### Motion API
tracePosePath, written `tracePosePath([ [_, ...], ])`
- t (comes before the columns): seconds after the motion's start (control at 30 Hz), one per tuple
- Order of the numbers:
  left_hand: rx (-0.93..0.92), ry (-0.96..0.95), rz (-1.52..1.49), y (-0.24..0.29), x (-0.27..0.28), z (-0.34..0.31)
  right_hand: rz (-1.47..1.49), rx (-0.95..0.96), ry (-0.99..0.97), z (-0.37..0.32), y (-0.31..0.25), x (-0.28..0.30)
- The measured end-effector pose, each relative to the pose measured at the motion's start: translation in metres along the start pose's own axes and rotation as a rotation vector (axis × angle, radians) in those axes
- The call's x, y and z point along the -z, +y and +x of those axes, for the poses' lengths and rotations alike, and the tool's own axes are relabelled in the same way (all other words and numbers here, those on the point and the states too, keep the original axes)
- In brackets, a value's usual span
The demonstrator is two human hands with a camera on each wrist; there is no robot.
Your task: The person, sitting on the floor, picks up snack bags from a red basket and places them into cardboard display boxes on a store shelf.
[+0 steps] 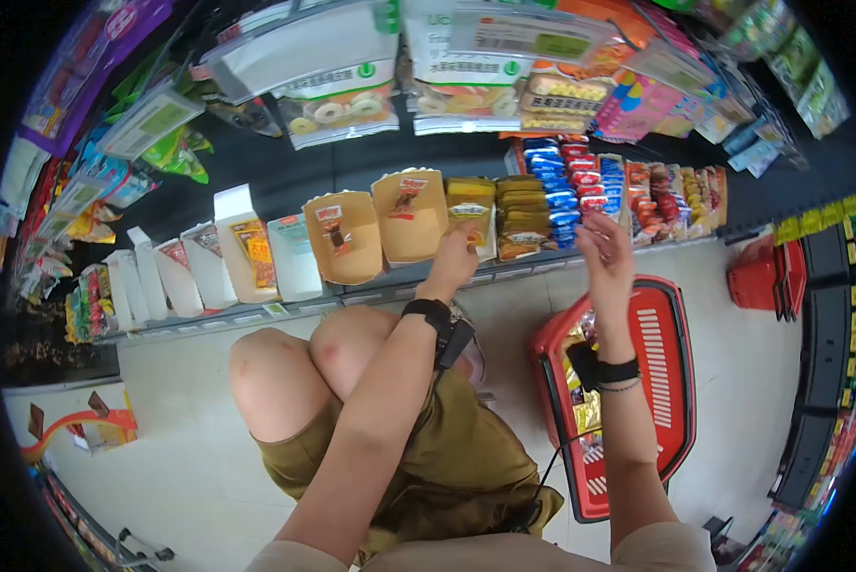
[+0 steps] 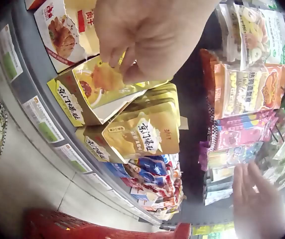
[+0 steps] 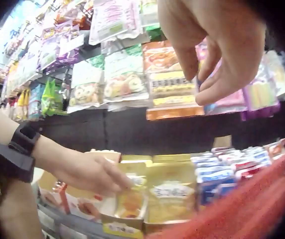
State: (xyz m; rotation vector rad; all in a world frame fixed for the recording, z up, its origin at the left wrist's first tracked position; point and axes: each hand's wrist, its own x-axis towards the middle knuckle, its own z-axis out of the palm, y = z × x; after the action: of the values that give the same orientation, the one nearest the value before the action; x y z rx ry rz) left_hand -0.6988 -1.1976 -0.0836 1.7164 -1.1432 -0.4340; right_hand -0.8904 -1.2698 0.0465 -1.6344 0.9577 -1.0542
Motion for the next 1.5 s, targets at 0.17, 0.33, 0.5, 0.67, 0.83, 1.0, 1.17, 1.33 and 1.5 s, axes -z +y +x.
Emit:
tracePosePath([
  [0.17, 0.063, -0.036, 0.034, 0.041, -0.005, 0.004, -0.205, -0.084, 0.251, -0.068, 0.021, 0.137],
  [0.33, -0.072, 0.034, -0.293, 0.125, -0.039, -0.003, -0.468, -0.397, 0.359, -0.183, 0.079, 0.251],
  [0.5, -0.196, -0.397, -0.238, 0.202, -0.096, -0.064, -0.999, -0.524, -0.108, -0.248, 0.134, 0.250],
  [0.67, -0.303, -0.909, -0.033, 0.206, -0.143, -0.125, -1.136, -0.641, -0.018, -0.246, 0.142, 0.211],
  [0.83, -0.048, -1.340, 0.116, 0.193, -0.172, -0.127, -0.841, -0.449, 0.054, -0.231, 0.095, 0.223],
  [1.0, 0.868, -1.279, -0.675, 0.215, -0.156, -0.118, -0.604, -0.044, 0.239, -0.208, 0.000, 0.195],
  [1.17, 0.712, -1.217, -1.262, 0.221, -0.153, -0.100, -0.850, 0.249, 0.139, -0.209, -0.031, 0.157],
  [1.33, 0.714, -1.177, -1.308, 0.232, -0.132, -0.086, -0.789, 0.317, 0.282, -0.210, -0.032, 0.144],
  [1.5, 0.721, -1.154, -1.344, 0.225, -0.127, -0.082, -0.398, -0.062, 0.683, -0.206, -0.002, 0.169],
])
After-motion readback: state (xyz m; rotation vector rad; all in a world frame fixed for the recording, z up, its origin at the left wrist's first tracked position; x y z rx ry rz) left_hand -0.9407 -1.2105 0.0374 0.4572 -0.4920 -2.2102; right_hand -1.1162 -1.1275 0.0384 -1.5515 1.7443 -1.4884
